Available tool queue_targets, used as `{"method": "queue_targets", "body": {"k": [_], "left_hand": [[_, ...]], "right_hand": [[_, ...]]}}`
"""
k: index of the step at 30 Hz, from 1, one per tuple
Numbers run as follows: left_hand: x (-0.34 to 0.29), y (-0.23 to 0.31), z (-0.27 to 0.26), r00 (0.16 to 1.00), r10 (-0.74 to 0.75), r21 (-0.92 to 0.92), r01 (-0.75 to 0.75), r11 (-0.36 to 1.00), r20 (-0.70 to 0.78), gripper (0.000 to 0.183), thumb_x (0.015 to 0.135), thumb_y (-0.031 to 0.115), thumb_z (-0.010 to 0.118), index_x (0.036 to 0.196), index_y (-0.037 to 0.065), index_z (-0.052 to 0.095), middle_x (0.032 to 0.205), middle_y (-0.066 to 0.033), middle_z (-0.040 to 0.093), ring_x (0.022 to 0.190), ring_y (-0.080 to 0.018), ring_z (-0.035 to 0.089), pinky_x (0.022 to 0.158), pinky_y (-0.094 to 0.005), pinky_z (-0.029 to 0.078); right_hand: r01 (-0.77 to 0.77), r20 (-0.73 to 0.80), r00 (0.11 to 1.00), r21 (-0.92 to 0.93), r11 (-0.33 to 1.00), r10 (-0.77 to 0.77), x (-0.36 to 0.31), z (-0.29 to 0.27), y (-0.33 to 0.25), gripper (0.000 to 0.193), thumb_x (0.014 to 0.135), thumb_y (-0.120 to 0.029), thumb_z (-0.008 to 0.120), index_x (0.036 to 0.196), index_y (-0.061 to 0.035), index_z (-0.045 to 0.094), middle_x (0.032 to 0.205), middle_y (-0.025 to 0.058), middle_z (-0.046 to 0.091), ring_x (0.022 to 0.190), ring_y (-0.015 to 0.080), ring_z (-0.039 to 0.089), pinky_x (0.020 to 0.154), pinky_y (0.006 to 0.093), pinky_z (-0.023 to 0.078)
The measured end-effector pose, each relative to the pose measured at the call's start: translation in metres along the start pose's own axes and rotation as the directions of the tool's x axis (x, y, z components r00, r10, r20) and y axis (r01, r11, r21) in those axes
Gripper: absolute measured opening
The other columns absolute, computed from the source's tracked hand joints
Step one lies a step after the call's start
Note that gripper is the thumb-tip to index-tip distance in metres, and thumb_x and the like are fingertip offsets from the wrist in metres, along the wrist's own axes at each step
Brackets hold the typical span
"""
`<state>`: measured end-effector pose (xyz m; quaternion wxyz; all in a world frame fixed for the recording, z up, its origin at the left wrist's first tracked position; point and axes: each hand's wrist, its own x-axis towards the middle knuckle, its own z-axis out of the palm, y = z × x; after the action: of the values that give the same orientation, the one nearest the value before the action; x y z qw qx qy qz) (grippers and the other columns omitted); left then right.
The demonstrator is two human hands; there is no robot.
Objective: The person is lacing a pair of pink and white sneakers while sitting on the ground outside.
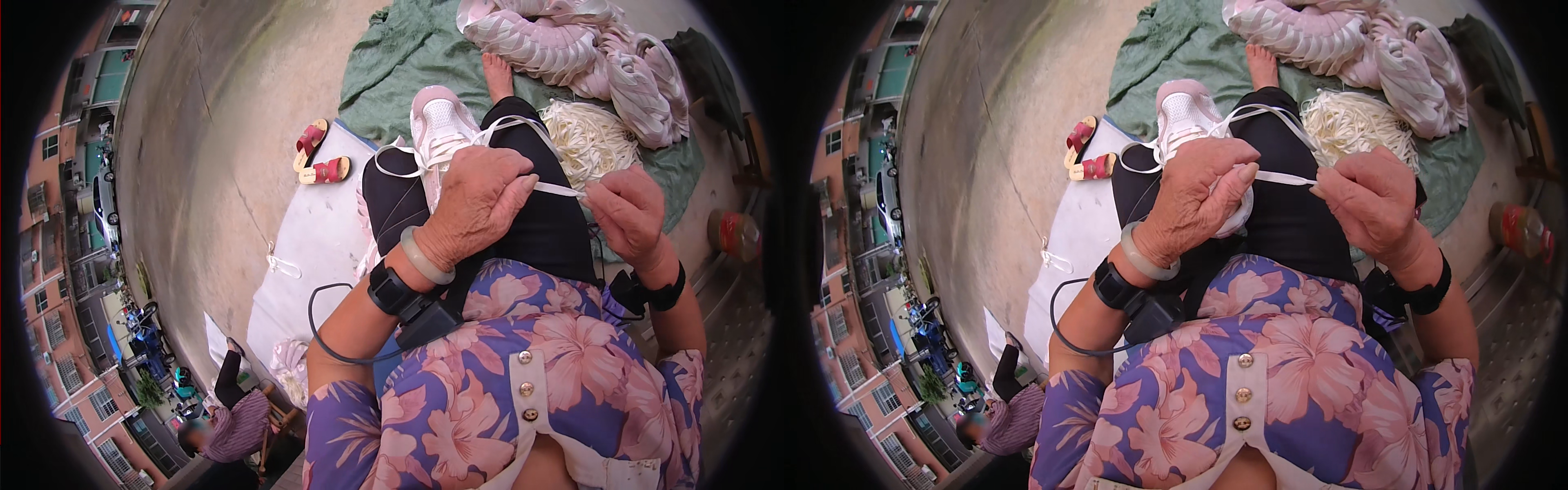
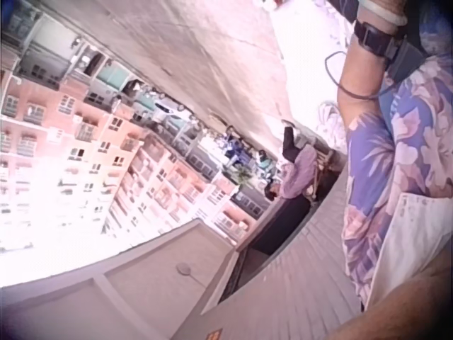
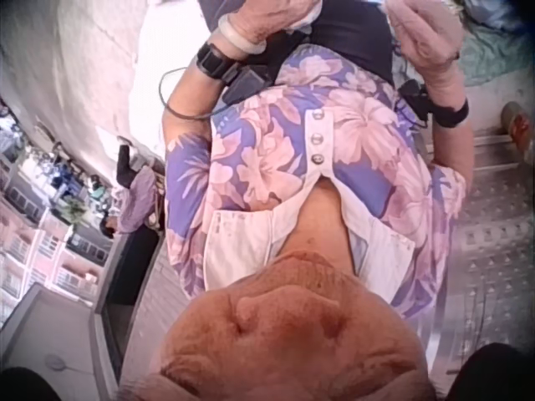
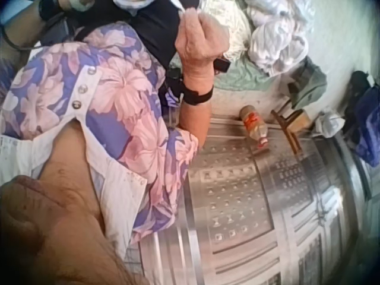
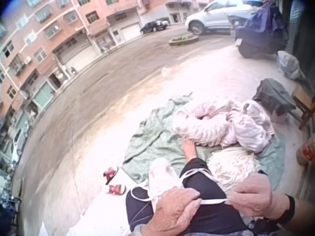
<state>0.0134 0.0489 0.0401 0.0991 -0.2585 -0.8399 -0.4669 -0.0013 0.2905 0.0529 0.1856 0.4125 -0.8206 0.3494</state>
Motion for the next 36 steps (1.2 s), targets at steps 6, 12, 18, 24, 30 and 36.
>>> {"method": "queue_targets", "body": {"k": [6,12,18,24,30,36], "left_hand": [[0.008,0.017,0.002,0.83,-0.305,-0.459,0.522,0.719,0.468,0.018,0.09,0.017,0.057,0.091,0.0,0.063,0.067,-0.0012,0.055,0.062,-0.0053,0.049,0.054,-0.0214,0.041],[-0.023,0.005,-0.016,0.927,-0.352,-0.156,0.37,0.916,0.131,0.011,0.085,0.01,0.061,0.089,0.0,0.062,0.066,-0.0038,0.056,0.059,-0.0097,0.053,0.05,-0.0224,0.04],[-0.05,-0.023,-0.028,0.989,-0.113,0.56,0.149,0.815,-0.099,0.007,0.077,0.006,0.06,0.083,0.003,0.058,0.083,-0.009,0.057,0.082,-0.0293,0.057,0.071,-0.0355,0.042],[-0.056,-0.038,-0.013,0.999,-0.044,0.727,0.016,0.686,0.019,0.013,0.071,0.008,0.058,0.083,0.004,0.058,0.112,-0.0112,0.054,0.11,-0.0323,0.047,0.094,-0.0466,0.031],[-0.062,-0.036,-0.014,0.993,-0.097,0.788,0.002,0.615,0.073,0.012,0.071,0.01,0.055,0.08,0.003,0.058,0.12,-0.0131,0.05,0.117,-0.0342,0.042,0.099,-0.0515,0.025],[-0.061,-0.036,-0.007,0.985,-0.17,0.752,0.121,0.648,-0.011,0.01,0.071,0.007,0.054,0.079,0.001,0.057,0.124,-0.0148,0.048,0.119,-0.0374,0.039,0.099,-0.0515,0.025]], "right_hand": [[0.073,-0.024,0.997,0.115,0.991,-0.07,0.023,0.007,-0.01,0.023,0.063,-0.003,0.071,0.085,-0.0035,0.064,0.068,0.0038,0.056,0.053,0.0179,0.053,0.048,0.0303,0.033],[-0.03,0.062,0.998,0.273,0.962,0.014,0.024,0.06,-0.009,0.019,0.065,-0.005,0.069,0.083,-0.0049,0.063,0.069,0.0032,0.056,0.062,0.022,0.055,0.053,0.0332,0.037],[-0.032,0.059,0.998,0.149,0.988,0.023,0.025,0.117,-0.014,0.025,0.066,-0.009,0.068,0.089,-0.0067,0.06,0.1,0.0084,0.054,0.097,0.0276,0.054,0.081,0.0381,0.04],[-0.005,0.114,0.993,0.071,0.997,-0.003,0.024,0.13,-0.005,0.024,0.066,-0.012,0.066,0.088,-0.0068,0.059,0.111,0.0112,0.05,0.112,0.0299,0.046,0.09,0.0419,0.036],[0.019,0.122,0.992,0.033,0.999,-0.023,0.024,0.132,-0.003,0.022,0.068,-0.01,0.063,0.089,-0.006,0.059,0.111,0.0114,0.05,0.113,0.0302,0.045,0.09,0.0422,0.036],[-0.011,0.104,0.995,0.082,0.997,0.002,0.025,0.132,-0.003,0.029,0.066,-0.008,0.065,0.094,-0.0054,0.057,0.109,0.0111,0.05,0.111,0.0299,0.047,0.089,0.0407,0.037]]}}
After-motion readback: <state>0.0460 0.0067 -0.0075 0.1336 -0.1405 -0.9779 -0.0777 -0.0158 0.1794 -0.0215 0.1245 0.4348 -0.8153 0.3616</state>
